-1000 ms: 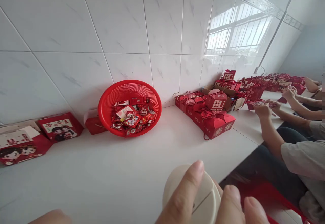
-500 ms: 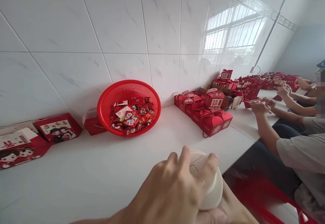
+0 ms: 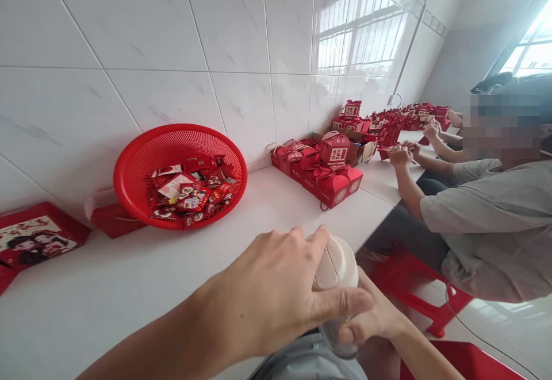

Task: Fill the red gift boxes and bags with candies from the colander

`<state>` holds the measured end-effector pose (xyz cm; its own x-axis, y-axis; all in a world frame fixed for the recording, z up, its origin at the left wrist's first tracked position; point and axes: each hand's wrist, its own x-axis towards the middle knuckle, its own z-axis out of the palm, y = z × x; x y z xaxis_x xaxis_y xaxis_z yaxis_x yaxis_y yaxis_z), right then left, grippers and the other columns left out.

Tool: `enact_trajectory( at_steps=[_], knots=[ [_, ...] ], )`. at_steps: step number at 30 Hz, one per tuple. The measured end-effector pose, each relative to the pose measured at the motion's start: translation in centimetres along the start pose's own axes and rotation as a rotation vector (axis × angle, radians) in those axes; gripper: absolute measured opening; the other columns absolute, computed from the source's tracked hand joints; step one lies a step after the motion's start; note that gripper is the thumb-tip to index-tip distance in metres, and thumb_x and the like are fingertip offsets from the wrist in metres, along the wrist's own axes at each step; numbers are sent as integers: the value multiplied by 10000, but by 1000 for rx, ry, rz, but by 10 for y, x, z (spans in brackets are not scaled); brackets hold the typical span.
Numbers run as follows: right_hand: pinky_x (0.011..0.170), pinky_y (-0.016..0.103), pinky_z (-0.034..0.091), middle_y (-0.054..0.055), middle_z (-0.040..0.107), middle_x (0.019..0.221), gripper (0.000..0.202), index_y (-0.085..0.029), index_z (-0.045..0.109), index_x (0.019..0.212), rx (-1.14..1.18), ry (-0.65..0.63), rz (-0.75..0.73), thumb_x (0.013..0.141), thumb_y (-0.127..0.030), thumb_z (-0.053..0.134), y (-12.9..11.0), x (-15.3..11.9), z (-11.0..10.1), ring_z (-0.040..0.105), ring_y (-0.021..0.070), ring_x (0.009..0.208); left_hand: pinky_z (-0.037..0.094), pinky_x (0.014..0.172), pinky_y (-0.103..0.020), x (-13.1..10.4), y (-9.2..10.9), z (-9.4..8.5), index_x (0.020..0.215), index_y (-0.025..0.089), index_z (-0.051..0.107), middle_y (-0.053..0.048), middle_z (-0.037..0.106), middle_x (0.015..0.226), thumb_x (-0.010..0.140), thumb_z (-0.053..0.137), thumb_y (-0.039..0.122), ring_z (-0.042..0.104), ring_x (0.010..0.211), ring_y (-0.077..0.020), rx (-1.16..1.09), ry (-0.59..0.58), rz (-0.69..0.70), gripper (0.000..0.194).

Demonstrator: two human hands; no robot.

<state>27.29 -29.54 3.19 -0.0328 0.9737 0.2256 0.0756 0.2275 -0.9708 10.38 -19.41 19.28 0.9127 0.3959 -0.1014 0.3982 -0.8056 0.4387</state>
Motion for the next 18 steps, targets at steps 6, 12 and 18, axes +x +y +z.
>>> enact_trajectory(
  at_steps=[6, 12, 18],
  knots=[
    [997, 462, 513, 135, 702, 1182, 1005, -170, 613, 1336, 202, -88, 60, 494, -637, 904, -7, -9, 2, 645, 351, 1136, 529, 880, -334, 8, -8, -1, 1415, 342, 546, -55, 634, 1341, 788, 675, 538, 670, 1135, -295, -53, -233, 306, 669],
    [952, 432, 539, 100, 717, 1079, 889, -178, 642, 1292, 186, 2, 80, 537, -567, 907, 1, -15, 3, 674, 300, 1030, 534, 799, -374, 9, 6, 11, 1258, 201, 641, -108, 695, 1036, 849, 626, 540, 697, 908, -306, 129, -155, 58, 532],
    [1026, 415, 484, 79, 713, 1059, 962, -195, 647, 1288, 258, -180, -19, 444, -537, 959, 18, -16, -5, 668, 301, 1082, 529, 802, -292, 24, -14, 14, 1428, 390, 540, -37, 611, 1145, 741, 785, 352, 668, 949, -226, -24, -361, 428, 731]
  ],
)
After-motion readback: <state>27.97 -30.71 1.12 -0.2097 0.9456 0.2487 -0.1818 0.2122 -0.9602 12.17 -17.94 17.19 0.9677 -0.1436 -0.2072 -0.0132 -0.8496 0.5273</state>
